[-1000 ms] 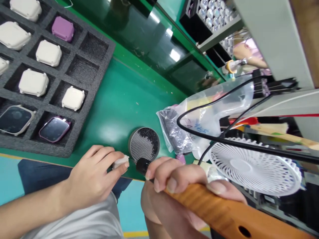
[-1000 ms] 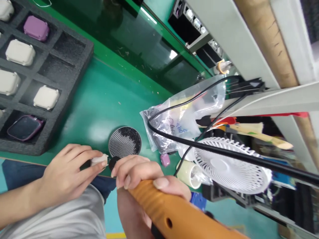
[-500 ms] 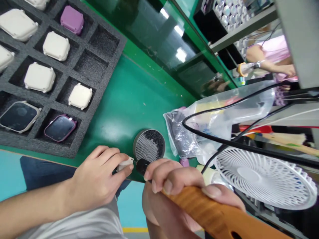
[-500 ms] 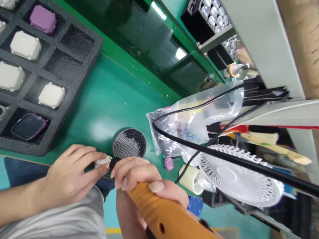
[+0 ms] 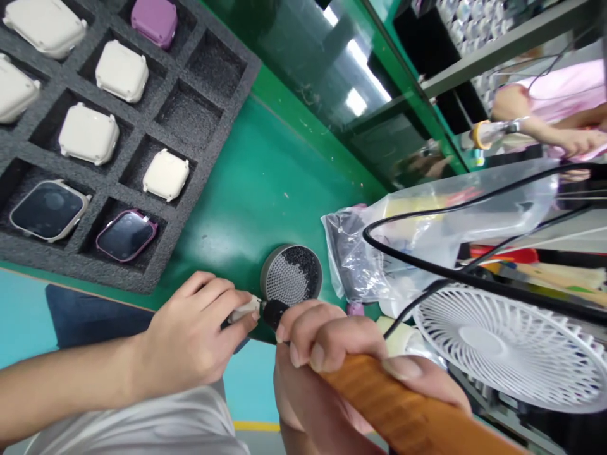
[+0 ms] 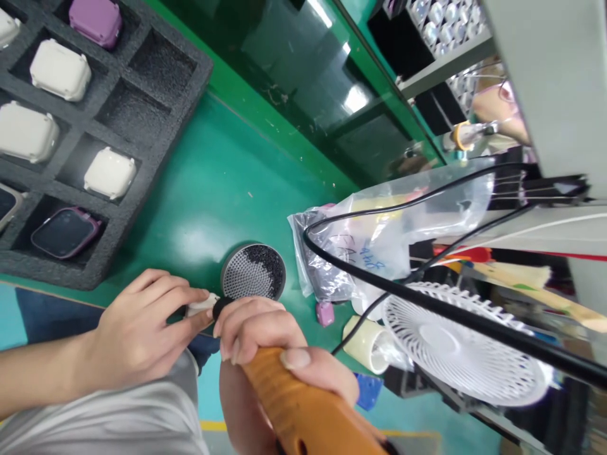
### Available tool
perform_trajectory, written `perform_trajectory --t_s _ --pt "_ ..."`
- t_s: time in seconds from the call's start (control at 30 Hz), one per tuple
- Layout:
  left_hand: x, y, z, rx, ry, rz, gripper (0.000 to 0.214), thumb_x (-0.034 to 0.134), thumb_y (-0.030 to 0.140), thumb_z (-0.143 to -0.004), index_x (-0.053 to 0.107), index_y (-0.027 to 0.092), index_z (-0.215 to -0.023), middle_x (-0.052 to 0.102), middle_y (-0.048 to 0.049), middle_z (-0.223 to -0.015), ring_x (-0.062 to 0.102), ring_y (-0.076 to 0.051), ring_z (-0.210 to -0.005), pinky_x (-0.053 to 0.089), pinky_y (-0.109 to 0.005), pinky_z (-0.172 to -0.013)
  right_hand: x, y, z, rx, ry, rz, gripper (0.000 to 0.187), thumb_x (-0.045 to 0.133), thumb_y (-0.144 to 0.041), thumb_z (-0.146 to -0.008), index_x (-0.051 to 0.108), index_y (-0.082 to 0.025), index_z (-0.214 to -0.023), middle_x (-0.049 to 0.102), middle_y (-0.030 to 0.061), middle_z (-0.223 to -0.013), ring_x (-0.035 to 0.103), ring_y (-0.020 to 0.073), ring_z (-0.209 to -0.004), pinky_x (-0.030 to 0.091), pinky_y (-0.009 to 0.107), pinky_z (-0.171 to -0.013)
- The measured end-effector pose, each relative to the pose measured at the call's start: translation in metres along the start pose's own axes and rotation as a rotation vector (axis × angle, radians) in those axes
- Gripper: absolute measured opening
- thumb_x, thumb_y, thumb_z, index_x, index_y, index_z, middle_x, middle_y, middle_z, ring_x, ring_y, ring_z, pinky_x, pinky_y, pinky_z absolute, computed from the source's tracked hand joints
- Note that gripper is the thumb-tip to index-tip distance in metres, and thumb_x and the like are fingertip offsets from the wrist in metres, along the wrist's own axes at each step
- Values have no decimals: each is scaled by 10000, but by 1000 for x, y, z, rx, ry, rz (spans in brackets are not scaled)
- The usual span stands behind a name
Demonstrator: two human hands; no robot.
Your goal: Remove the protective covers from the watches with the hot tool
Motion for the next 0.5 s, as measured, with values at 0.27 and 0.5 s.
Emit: perform_trajectory --t_s 0.27,0.5 --pt "3 2 2 33 -42 -67 354 600 151 -945 705 181 -1282 712 -98 -1231 617 -268 -1057 463 -457 -904 -24 -14 -7 -40 231 64 526 460 -720 -946 655 -277 -1152 584 -26 -848 606 156 -644 536 382 -536" --pt "4 2 4 63 -165 -83 615 540 36 -733 686 222 -1301 593 -126 -1463 547 -346 -1286 459 -507 -976 -48 -8 -11 -100 356 58 447 527 -657 -913 659 -288 -1126 578 -29 -838 597 164 -594 493 373 -509"
Point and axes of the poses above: each hand's wrist, its own z-axis away from the middle knuckle, its own x-axis out of the palm, y = z × x, the point moved 8 cm from there along -z, towards the middle knuckle
